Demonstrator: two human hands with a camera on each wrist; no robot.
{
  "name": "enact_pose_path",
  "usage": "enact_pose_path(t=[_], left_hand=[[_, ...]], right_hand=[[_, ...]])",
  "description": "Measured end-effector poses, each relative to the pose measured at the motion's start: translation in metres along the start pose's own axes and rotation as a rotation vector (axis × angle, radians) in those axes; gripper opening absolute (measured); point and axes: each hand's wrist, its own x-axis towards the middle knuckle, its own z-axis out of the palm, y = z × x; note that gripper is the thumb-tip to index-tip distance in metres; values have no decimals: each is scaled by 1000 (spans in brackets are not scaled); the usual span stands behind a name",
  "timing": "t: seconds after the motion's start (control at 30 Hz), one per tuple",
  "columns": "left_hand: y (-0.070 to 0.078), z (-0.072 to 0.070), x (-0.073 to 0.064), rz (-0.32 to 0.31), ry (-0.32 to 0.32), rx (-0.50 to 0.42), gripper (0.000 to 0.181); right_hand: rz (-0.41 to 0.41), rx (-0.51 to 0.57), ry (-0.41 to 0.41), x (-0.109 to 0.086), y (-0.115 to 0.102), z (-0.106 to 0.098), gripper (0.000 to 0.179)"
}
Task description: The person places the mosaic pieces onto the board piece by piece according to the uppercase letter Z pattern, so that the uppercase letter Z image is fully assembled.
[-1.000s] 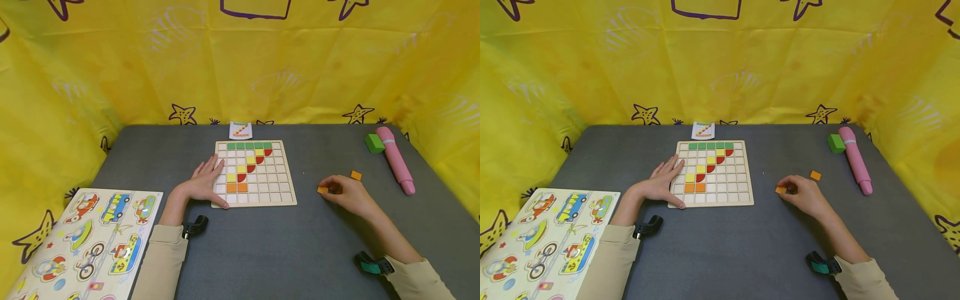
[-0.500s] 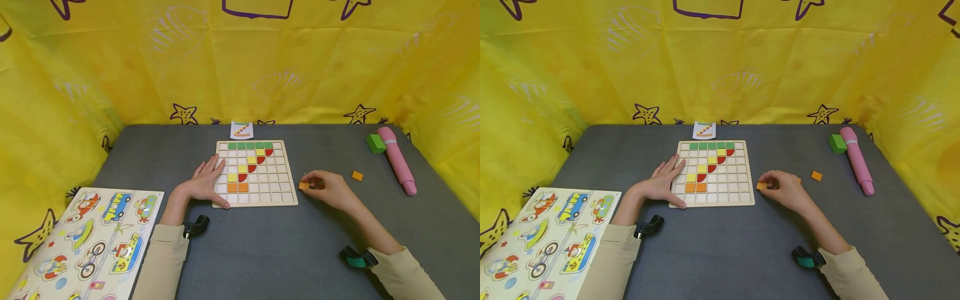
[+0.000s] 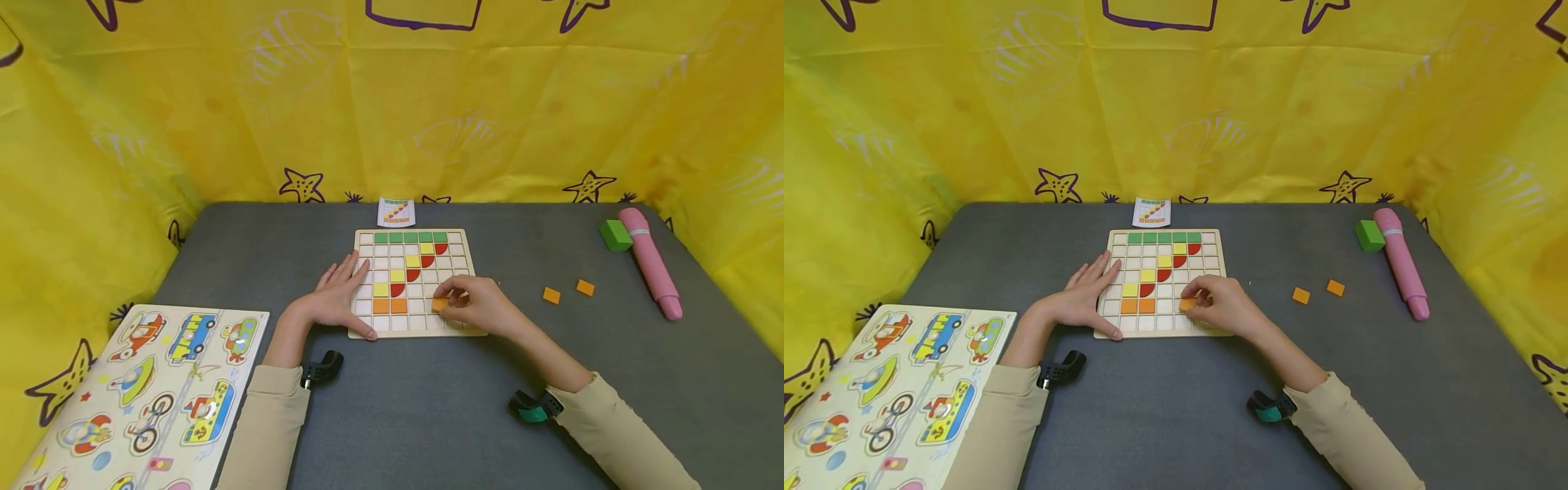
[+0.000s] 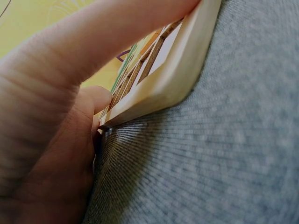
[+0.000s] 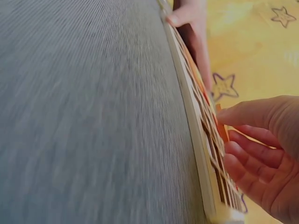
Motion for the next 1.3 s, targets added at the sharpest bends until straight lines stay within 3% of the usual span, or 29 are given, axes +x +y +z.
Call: enact_pose_path(t=[0.33,0.63,0.87,1.3], left_hand=[[1,-1,-1,-1,-1,4,136],[2,-1,-1,0,-1,4,137],[0,-1,-1,2,3,4,138],[3,-2,-2,10,5,-2,137]], right_hand=[[-59,12,-18,23,-11,21,20],[-67,30,-19,23,-15,22,22],[-20,82,25,7,-7,7,18],[116,-13,136,-42,42,-39,21]])
